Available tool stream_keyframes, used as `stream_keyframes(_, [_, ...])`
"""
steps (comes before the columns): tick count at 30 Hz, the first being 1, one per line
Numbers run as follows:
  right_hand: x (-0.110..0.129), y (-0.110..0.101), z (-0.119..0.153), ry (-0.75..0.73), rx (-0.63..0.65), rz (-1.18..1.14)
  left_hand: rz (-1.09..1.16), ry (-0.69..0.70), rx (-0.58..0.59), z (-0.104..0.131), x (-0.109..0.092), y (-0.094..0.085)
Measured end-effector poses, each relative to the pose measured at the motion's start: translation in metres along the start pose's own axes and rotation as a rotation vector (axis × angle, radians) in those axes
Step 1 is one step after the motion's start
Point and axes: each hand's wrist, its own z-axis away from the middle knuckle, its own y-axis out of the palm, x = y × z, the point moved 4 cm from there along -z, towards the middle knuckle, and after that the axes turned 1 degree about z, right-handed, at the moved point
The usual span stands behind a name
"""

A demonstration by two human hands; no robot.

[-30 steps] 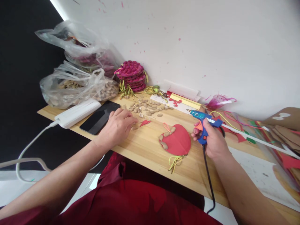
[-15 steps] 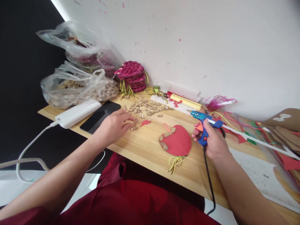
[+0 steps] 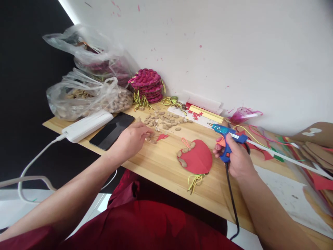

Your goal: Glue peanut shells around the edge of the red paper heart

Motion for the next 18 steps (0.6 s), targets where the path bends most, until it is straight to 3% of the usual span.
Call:
stream_keyframes(5, [0.002, 0.001, 0.001, -0.005, -0.006, 0.012, -0.161, 0.080, -0.009, -0.016, 0.003, 0.013])
stream_keyframes(9, [0.003, 0.002, 0.001, -0.006, -0.011, 0.016, -0.214, 0.146, 0.088, -0.023, -0.002, 0.026])
stream_keyframes(13, [0.003, 0.002, 0.001, 0.000, -0.010, 0.016, -0.189, 0.158, 0.131, -0.025, -0.010, 0.029])
stream_keyframes(18, [0.003, 0.002, 0.002, 0.001, -0.010, 0.017, -0.086, 0.154, 0.081, -0.023, -0.013, 0.026])
